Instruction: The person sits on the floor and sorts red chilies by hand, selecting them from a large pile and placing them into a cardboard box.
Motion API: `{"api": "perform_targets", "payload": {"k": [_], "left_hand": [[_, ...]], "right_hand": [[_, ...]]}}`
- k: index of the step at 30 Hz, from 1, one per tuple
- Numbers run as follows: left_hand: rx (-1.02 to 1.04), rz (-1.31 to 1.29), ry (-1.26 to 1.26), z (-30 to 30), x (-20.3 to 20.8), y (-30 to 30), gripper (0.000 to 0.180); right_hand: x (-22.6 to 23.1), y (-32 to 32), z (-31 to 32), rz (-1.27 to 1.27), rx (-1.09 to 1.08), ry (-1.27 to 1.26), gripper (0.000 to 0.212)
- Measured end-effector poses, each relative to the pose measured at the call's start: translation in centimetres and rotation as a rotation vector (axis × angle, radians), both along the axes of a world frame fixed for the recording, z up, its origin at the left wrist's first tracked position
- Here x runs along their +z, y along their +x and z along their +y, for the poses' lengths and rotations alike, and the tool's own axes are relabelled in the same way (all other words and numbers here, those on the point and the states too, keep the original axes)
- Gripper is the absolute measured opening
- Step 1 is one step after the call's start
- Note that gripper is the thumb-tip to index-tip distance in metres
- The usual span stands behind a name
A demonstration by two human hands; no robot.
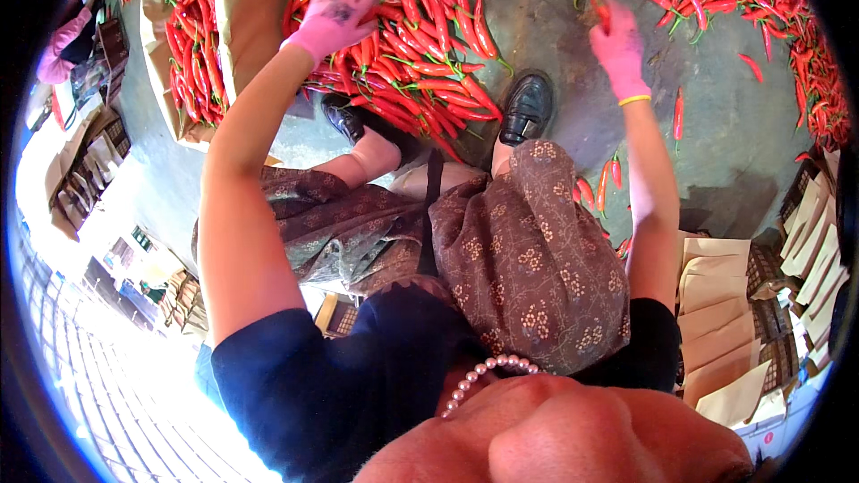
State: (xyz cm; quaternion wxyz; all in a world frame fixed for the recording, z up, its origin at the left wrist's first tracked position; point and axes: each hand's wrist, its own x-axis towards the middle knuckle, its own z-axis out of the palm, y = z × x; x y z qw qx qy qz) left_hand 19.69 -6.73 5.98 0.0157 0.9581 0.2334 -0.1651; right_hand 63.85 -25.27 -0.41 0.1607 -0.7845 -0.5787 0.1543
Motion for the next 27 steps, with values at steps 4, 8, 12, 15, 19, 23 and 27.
{"api": "perform_targets", "payload": {"k": [4, 8, 12, 15, 19, 23, 27], "left_hand": [[0.066, 0.087, 0.013, -0.4, 1.0, -2.6, 0.071], [0.095, 0.410, -0.043, 0.4, 4.5, -1.8, 0.074], [0.169, 0.447, -0.094, 0.7, 7.6, -7.2, 0.077], [0.212, 0.198, -0.041, 1.2, 9.5, -5.7, 0.065], [0.573, -0.135, -0.342, -0.7, 6.0, -0.4, 0.051], [0.697, -0.275, -0.326, -4.4, -0.7, 12.7, 0.057], [1.006, -0.369, -0.071, -6.0, -4.9, 16.4, 0.061]], "right_hand": [[1.6, 4.9, 3.4, -0.121, -0.201, 0.199, 0.053], [-0.5, 2.0, 4.6, -0.162, -0.082, -0.106, 0.049], [-1.1, -6.2, 2.8, 0.259, 0.124, 0.009, 0.057], [2.9, -5.6, 0.3, 0.587, -0.108, -0.044, 0.058], [3.4, -2.9, -1.9, 1.114, -0.465, -0.102, 0.054], [4.5, -3.7, -2.7, 1.134, -0.502, -0.175, 0.049], [3.8, -5.4, -4.3, 1.100, -0.448, -0.198, 0.046]]}}
